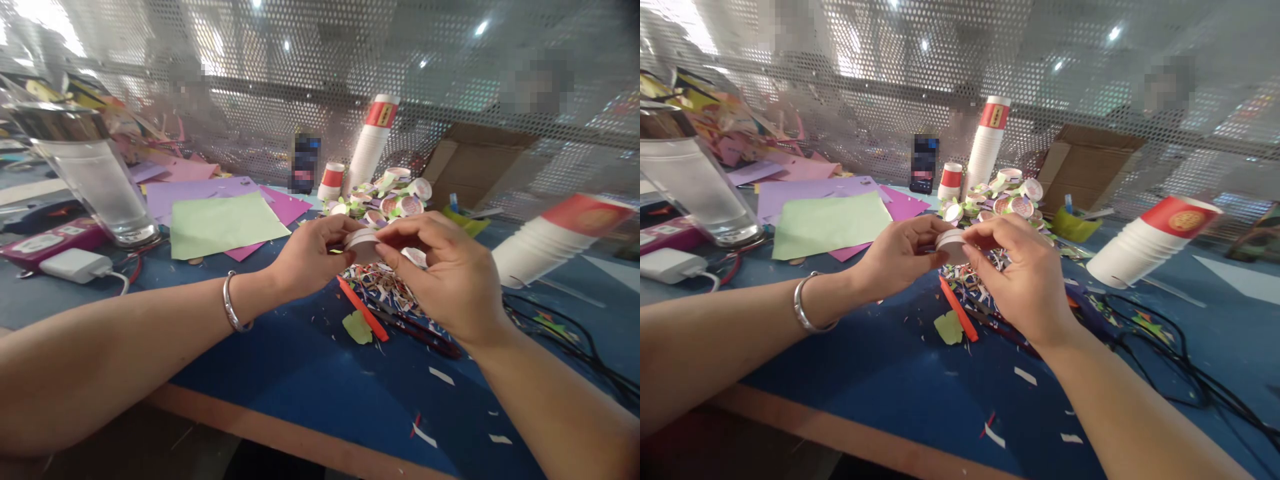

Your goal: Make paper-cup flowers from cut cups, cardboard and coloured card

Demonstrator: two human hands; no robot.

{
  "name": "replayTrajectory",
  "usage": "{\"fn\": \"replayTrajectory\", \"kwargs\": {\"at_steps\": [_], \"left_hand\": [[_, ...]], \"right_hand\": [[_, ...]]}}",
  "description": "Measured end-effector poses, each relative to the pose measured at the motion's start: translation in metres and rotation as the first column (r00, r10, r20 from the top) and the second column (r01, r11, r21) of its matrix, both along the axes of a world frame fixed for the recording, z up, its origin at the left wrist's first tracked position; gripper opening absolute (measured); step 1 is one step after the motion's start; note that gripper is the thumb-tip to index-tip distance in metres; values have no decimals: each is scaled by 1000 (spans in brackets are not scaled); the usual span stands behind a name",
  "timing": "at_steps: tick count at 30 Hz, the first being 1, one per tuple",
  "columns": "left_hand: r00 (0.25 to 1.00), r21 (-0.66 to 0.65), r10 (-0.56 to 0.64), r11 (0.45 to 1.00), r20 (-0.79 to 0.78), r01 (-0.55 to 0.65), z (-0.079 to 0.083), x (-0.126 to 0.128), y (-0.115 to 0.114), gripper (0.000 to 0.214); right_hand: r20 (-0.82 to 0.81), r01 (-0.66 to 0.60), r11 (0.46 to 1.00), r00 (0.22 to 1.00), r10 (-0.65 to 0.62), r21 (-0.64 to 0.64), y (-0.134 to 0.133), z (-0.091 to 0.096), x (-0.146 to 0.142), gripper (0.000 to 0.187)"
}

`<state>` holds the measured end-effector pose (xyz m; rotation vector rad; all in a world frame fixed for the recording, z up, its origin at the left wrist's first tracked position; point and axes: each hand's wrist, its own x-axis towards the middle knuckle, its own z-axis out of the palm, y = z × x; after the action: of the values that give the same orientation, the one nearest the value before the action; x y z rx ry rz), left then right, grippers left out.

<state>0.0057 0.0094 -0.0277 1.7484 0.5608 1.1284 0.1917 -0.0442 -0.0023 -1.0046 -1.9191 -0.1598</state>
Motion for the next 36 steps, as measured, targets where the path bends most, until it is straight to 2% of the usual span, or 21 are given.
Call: {"fn": "replayTrajectory", "kwargs": {"at_steps": [7,11,15,23,32,36], "left_hand": [[995,-53,-10,998,97,15,-1,4,-2,23],[997,-60,-20,998,70,24,-2,3,-3,24],[998,-48,-34,998,50,37,-1,2,-2,26],[988,-85,-90,991,124,101,5,1,-1,23],[971,-187,-141,966,195,178,5,1,1,26],[953,-250,-184,937,241,244,4,0,2,26]], "right_hand": [[-4,1,999,1000,-1,54,2,-1,-3,13],[-8,9,998,1000,-9,56,1,-2,-2,13],[-39,10,999,999,-8,38,0,-4,-1,12],[-118,-5,1000,993,8,24,2,-4,-1,10],[-158,-19,998,987,10,-59,2,-3,2,11],[-206,-38,995,978,18,-95,0,-3,1,15]]}}
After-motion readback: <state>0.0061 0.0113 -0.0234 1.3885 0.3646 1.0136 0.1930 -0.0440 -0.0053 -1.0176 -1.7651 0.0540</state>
